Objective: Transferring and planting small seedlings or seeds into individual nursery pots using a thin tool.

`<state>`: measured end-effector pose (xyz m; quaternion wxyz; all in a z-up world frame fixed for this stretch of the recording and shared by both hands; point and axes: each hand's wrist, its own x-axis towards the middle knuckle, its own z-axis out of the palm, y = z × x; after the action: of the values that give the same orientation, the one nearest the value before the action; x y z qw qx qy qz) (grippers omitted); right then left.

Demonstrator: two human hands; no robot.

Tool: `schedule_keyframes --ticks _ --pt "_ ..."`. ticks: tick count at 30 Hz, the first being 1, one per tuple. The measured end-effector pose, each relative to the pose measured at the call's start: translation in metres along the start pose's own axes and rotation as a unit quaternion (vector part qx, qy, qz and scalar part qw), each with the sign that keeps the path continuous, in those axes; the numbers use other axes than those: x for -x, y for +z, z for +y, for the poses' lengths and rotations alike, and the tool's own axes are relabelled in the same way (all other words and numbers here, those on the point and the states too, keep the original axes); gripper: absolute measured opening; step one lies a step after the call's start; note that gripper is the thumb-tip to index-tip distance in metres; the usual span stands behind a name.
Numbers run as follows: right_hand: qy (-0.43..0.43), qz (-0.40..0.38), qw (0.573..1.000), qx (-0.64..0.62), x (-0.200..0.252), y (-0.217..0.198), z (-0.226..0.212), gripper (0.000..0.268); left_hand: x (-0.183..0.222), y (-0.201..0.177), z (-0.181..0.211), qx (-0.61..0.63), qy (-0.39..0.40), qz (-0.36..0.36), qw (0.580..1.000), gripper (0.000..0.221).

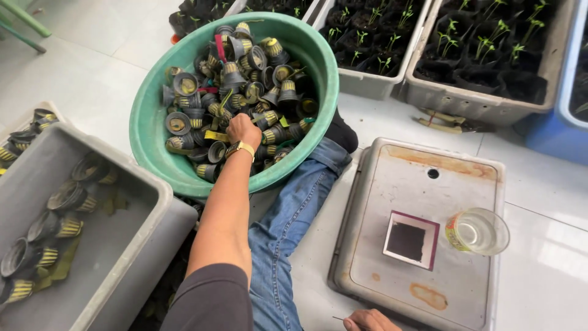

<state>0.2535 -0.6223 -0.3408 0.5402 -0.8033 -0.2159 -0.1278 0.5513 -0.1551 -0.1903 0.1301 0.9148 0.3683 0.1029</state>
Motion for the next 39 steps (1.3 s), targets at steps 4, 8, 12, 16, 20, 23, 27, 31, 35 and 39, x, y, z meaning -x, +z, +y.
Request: schedule_keyframes --ticks 4,8,12,16,20,23,27,31,35,39 --pt "0.044 -0.042 0.998 -0.011 -0.007 -0.018 -0.031 0.015 0.077 -0.081 0.043 0.117 0.005 0.110 0.987 0.010" --pt "0.045 -0.121 0.991 0.021 -0.019 -0.025 -0.041 0.011 0.147 -0.106 0.059 0.605 0.131 0.144 0.772 0.004" --pt "0.048 -0.086 0.995 -0.003 -0.041 -0.060 -0.088 0.009 0.280 -0.148 0.055 0.785 -0.018 -0.128 0.606 0.033" --pt "0.099 -0.015 0.987 -0.128 -0.054 -0.104 -0.174 0.015 0.361 -0.143 0.018 0.824 -0.022 -0.365 0.432 0.032" --pt "0.085 0.125 0.978 -0.142 -0.059 -0.126 -0.228 0.024 0.406 -0.148 0.003 0.810 -0.012 -0.434 0.394 0.034" --pt "0.271 0.125 0.911 -0.283 -0.057 -0.121 -0.230 0.029 0.423 -0.182 0.011 0.770 0.044 -0.460 0.441 0.036" --pt "0.184 0.081 0.853 -0.481 -0.061 -0.111 -0.235 0.034 0.437 -0.202 0.008 0.718 0.199 -0.412 0.524 0.034" --pt "0.285 0.073 0.832 -0.471 -0.060 -0.118 -0.230 0.028 0.447 -0.219 0.009 0.719 0.137 -0.417 0.539 0.027" --pt "0.285 0.069 0.810 -0.508 -0.059 -0.122 -0.222 0.024 0.458 -0.222 0.013 0.677 0.158 -0.331 0.638 0.026" --pt "0.236 0.055 0.808 -0.537 -0.053 -0.120 -0.210 0.023 0.461 -0.223 0.015 0.635 0.185 -0.294 0.691 0.024"
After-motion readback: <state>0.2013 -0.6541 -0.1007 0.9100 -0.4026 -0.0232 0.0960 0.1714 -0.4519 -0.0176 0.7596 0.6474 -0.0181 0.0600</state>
